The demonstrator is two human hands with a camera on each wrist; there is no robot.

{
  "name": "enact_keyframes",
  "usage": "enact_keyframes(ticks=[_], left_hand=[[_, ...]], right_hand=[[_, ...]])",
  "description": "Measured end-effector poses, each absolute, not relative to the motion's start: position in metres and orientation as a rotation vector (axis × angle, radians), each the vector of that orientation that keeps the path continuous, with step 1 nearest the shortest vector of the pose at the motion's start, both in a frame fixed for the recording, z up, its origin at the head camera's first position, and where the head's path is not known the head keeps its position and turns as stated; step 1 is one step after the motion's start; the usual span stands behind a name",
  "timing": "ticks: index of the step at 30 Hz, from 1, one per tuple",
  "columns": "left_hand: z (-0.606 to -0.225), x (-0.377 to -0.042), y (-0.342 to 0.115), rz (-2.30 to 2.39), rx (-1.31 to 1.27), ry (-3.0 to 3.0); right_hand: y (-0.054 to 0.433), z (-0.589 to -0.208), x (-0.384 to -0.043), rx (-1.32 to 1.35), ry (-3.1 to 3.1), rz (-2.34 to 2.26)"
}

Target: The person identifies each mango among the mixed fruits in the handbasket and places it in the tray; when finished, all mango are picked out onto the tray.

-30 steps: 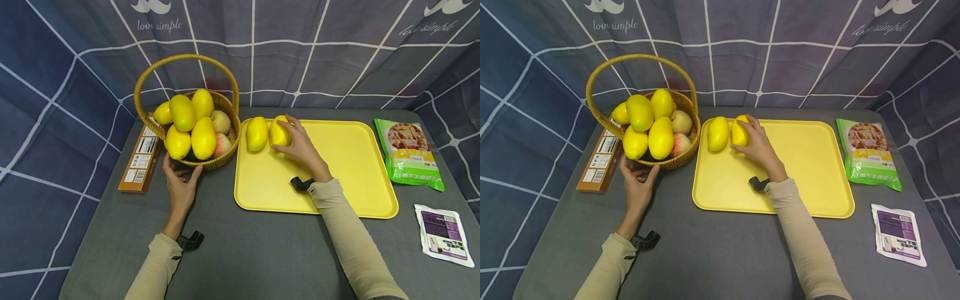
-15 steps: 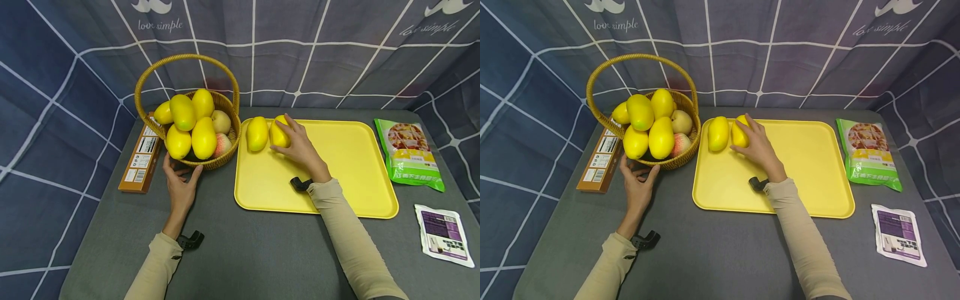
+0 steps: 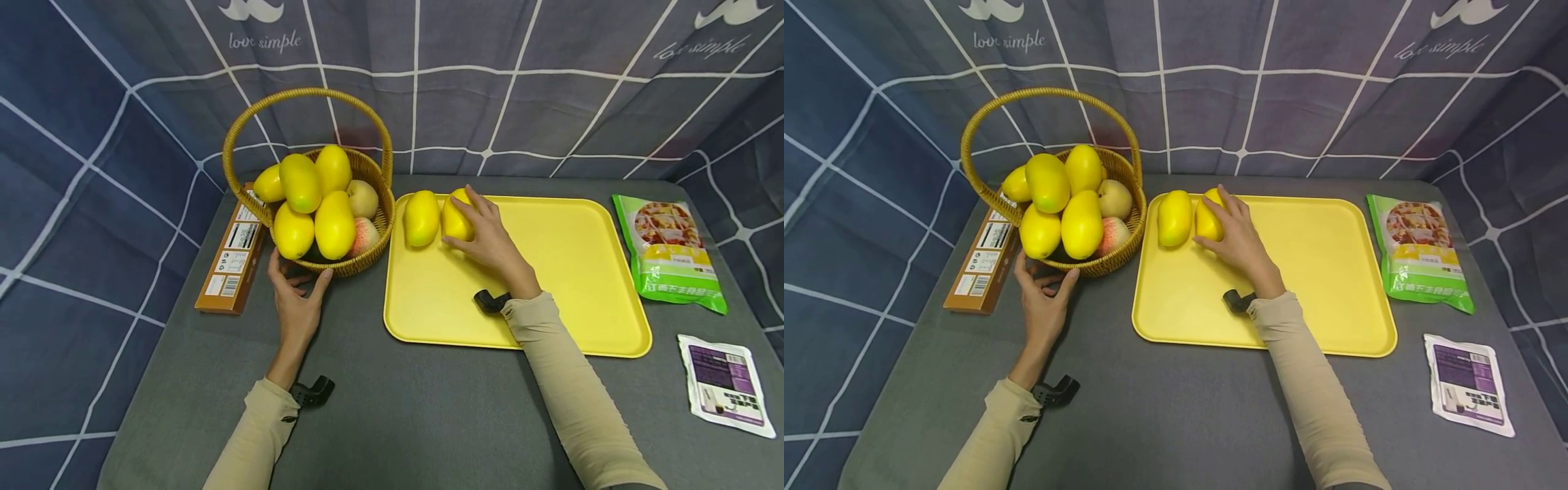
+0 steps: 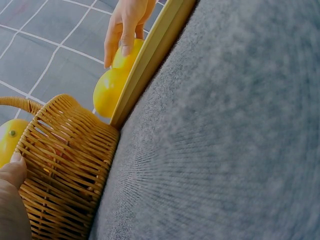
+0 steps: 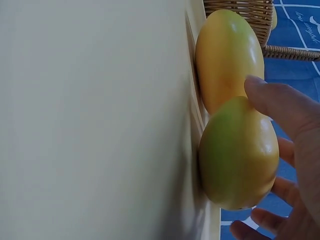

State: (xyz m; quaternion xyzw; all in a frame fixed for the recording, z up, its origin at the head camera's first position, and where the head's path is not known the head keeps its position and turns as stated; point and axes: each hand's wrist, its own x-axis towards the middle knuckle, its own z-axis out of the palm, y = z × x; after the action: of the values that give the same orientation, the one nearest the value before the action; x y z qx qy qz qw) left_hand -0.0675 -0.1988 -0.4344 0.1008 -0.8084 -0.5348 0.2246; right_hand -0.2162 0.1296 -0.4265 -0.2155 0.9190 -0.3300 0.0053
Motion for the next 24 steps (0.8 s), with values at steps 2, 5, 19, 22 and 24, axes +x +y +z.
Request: enact_keyframes(ticks=[2,5,19,22,24], left_hand=[[-0.442,-0.069,-0.203,-1.467,0.291,-2.234],[-0.451,-0.071,-0.208,-1.448,0.308,-2.237],[-0.447,-0.072,-0.205,-1.481,0.318,-2.222],[-0.447,-0.072,-0.205,-1.491,0.318,-2.212],[-0.447,-0.072,-0.205,-1.484,0.317,-2.217]], right_hand=[[0.129,-0.425,-0.216,-0.684,2.895,-1.026],[0.127,-0.420,-0.215,-0.707,2.931,-1.020],[0.086,-0.380,-0.198,-0.983,2.880,-1.160],[0.065,-0.372,-0.193,-1.094,2.835,-1.184],[0.048,-0.368,-0.191,-1.170,2.802,-1.183]])
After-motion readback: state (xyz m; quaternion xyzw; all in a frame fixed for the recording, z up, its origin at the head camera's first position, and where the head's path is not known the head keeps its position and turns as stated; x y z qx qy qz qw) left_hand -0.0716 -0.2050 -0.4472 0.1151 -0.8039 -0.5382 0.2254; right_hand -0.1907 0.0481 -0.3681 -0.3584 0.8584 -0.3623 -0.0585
